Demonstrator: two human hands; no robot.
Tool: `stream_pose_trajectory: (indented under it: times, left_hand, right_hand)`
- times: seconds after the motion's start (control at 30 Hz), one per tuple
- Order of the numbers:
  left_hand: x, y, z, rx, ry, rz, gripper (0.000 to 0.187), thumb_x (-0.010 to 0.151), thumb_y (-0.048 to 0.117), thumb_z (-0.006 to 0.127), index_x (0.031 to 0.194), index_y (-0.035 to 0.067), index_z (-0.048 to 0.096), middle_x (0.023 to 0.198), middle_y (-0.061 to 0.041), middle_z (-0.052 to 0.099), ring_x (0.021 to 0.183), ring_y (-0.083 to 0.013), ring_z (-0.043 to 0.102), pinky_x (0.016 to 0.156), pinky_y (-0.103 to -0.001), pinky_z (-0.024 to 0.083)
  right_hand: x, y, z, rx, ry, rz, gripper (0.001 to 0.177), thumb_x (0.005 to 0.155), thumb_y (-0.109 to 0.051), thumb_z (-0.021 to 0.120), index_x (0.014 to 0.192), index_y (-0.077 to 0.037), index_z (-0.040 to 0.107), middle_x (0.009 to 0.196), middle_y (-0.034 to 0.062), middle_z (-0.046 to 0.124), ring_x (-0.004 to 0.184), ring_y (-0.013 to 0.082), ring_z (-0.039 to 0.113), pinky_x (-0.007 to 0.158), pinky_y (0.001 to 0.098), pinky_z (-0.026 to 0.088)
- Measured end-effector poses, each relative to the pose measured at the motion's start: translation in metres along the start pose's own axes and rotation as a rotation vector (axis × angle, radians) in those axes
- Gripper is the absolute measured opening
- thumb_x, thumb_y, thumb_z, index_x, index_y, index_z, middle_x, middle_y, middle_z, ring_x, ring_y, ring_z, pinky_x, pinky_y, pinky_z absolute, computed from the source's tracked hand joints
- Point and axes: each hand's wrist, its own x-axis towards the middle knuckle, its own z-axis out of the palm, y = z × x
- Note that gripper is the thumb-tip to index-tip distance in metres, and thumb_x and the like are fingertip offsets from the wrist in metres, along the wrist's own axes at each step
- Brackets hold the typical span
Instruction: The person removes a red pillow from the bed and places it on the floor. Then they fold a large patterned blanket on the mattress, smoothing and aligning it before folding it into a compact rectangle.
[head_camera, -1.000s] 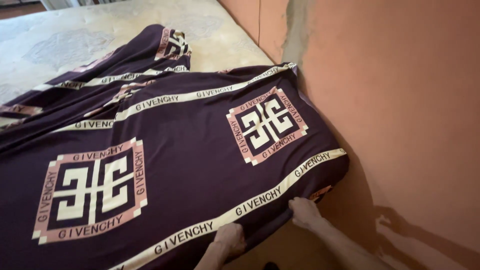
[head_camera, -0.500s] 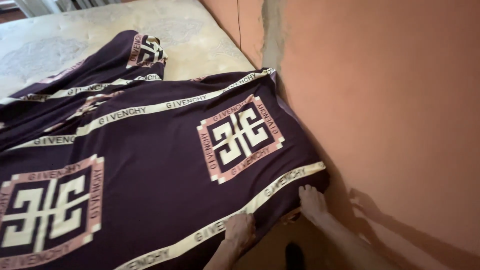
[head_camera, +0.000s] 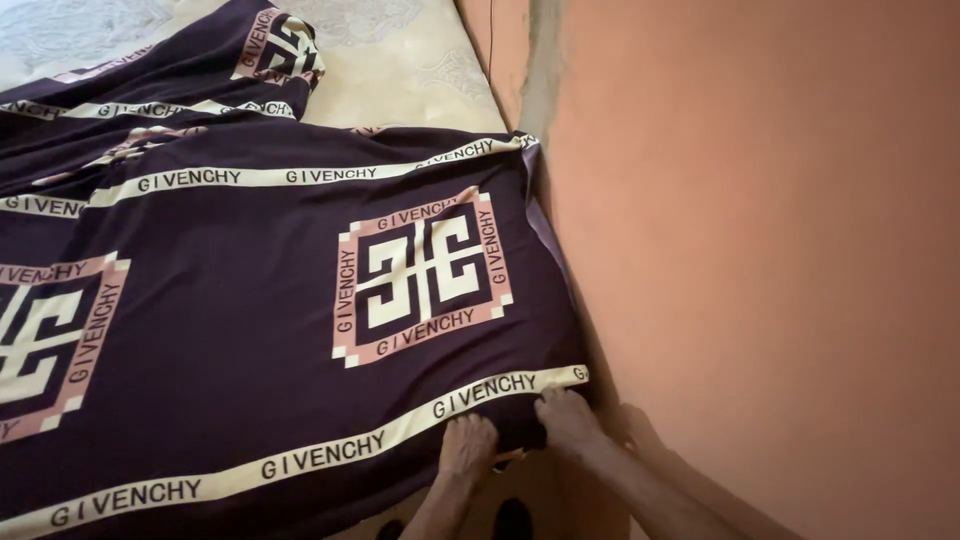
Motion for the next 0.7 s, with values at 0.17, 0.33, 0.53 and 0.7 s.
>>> stream_pose_trajectory:
  times: [0.17, 0.33, 0.53, 0.7]
  left_hand:
    - [0.0, 0.008, -0.054, -0.249, -0.509, 0.09, 0.014, 0.09, 0.029, 0.079, 0.092, 0.015, 0.077, 0.091, -0.007, 0.076, 0.084, -0.0249, 0.072, 0.076, -0.04, 0.058]
    - [-0.003, 0.014, -0.039, -0.278, -0.363, 0.113, 0.054, 0.09, 0.061, 0.072, 0.107, 0.011, 0.063, 0.101, -0.013, 0.066, 0.093, -0.0322, 0.065, 0.081, -0.046, 0.052]
    - [-0.003, 0.023, -0.09, -0.387, -0.054, 0.113, 0.059, 0.08, 0.046, 0.088, 0.113, 0.006, 0.059, 0.113, -0.016, 0.059, 0.103, -0.0351, 0.055, 0.092, -0.049, 0.046]
    - [0.003, 0.015, -0.092, -0.348, -0.013, 0.077, 0.084, 0.065, 0.057, 0.096, 0.119, 0.01, 0.053, 0.12, -0.014, 0.053, 0.106, -0.0329, 0.05, 0.089, -0.045, 0.043]
  right_hand:
    - [-0.004, 0.009, -0.023, 0.225, -0.412, 0.095, 0.02, 0.07, -0.024, 0.07, 0.083, -0.01, 0.069, 0.082, 0.0118, 0.072, 0.082, 0.0352, 0.071, 0.068, 0.0444, 0.058]
    - [-0.013, 0.019, -0.037, 0.229, -0.439, 0.293, 0.02, 0.069, -0.021, 0.071, 0.085, -0.009, 0.071, 0.085, 0.0139, 0.073, 0.084, 0.0368, 0.073, 0.071, 0.0463, 0.06]
    - [-0.029, 0.03, -0.023, 0.119, -0.062, 0.451, 0.096, 0.061, -0.021, 0.089, 0.14, -0.011, 0.035, 0.135, 0.0226, 0.04, 0.118, 0.0423, 0.048, 0.092, 0.0511, 0.049]
    - [-0.029, 0.028, -0.04, 0.257, -0.352, 0.35, 0.142, 0.075, -0.041, 0.096, 0.163, -0.005, -0.009, 0.169, 0.0251, 0.004, 0.154, 0.0419, 0.016, 0.114, 0.0541, 0.04]
